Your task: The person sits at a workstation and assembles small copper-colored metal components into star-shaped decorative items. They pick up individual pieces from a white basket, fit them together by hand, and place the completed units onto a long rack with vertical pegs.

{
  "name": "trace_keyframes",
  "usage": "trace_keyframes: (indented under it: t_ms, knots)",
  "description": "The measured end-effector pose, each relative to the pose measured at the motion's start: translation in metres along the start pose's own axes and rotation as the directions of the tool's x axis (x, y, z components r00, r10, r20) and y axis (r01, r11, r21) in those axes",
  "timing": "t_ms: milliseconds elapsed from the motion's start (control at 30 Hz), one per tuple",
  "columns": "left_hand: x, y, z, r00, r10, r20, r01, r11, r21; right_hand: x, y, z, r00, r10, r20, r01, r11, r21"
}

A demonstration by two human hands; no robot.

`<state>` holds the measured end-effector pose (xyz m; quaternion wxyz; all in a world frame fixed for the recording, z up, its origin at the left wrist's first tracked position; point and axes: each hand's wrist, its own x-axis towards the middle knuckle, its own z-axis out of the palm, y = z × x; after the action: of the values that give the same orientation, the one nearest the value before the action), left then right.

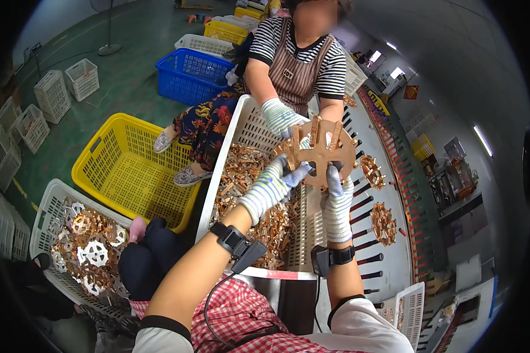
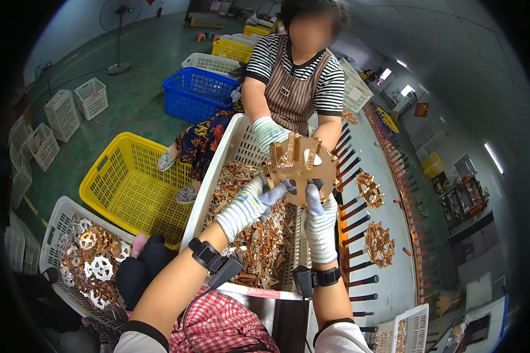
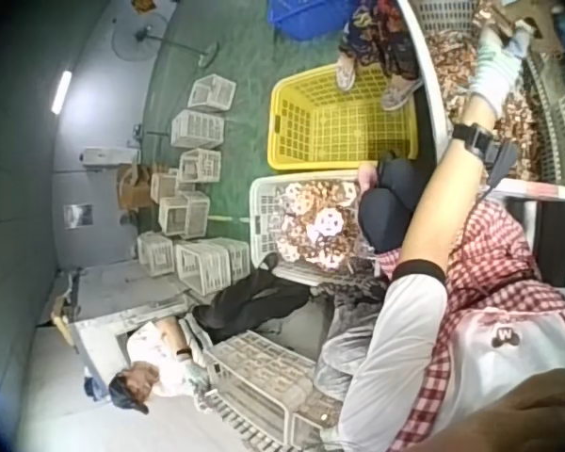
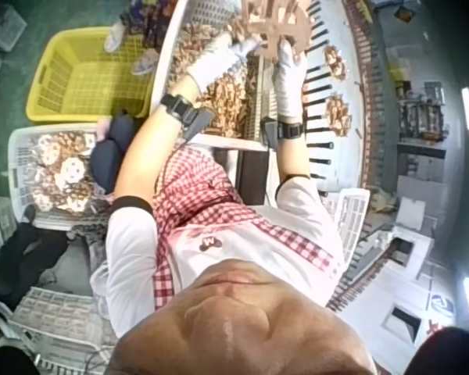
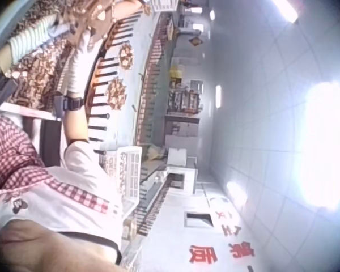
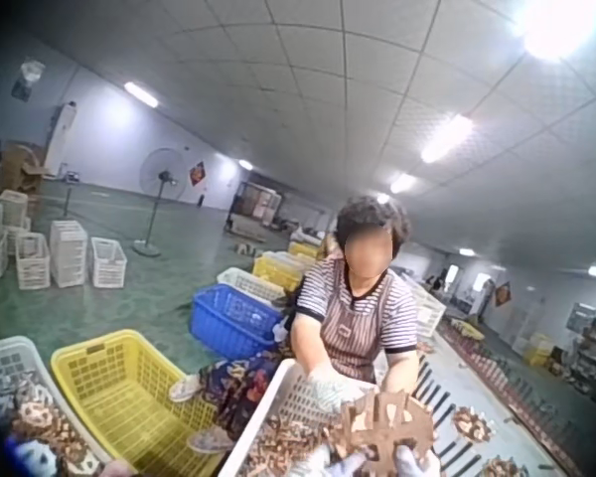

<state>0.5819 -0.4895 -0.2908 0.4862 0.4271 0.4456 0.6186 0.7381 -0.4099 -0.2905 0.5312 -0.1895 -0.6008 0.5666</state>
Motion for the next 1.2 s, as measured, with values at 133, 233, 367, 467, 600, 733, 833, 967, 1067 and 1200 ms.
trace_keyframes:
  t_ms: [133,233,367,467,600,733,833,967,1067,1200]
  knots:
    - [0.018,-0.022,-0.019,0.846,0.39,-0.363,-0.317,0.916,0.244,-0.002,0.005,-0.007,0.998,-0.065,0.003,0.064,0.976,-0.206]
    - [0.016,-0.023,-0.025,0.855,0.395,-0.337,-0.236,0.874,0.425,-0.007,-0.002,0.002,0.996,-0.062,0.071,0.08,0.954,-0.289]
    - [0.022,-0.038,-0.019,0.833,0.446,-0.327,-0.273,0.846,0.458,-0.013,-0.008,0.007,0.994,-0.052,0.098,0.08,0.949,-0.305]
    - [0.018,-0.032,-0.021,0.949,0.089,-0.302,-0.081,0.996,0.041,-0.017,-0.011,0.019,0.985,-0.159,0.067,0.173,0.93,-0.326]
    - [0.015,-0.029,-0.017,0.911,0.297,-0.287,-0.282,0.955,0.093,-0.016,0.002,0.004,0.95,-0.278,0.141,0.311,0.816,-0.488]
    - [0.022,-0.042,-0.013,0.797,0.497,-0.342,-0.337,0.837,0.43,0.007,-0.012,-0.005,0.906,-0.419,-0.058,0.359,0.836,-0.414]
    - [0.021,-0.039,-0.01,0.936,0.137,-0.324,-0.187,0.974,-0.131,0.0,-0.001,-0.016,0.954,-0.291,0.075,0.293,0.848,-0.442]
    - [0.023,-0.035,-0.026,0.851,0.345,-0.396,-0.266,0.933,0.242,-0.01,-0.008,0.003,0.96,-0.16,0.231,0.263,0.802,-0.537]
    - [0.022,-0.031,-0.024,0.791,0.5,-0.353,-0.275,0.806,0.525,-0.011,-0.012,0.003,0.961,-0.097,0.257,0.234,0.782,-0.578]
    - [0.007,-0.011,-0.019,0.843,0.442,-0.305,-0.357,0.886,0.297,0.001,0.004,-0.007,0.843,-0.456,0.285,0.524,0.577,-0.627]
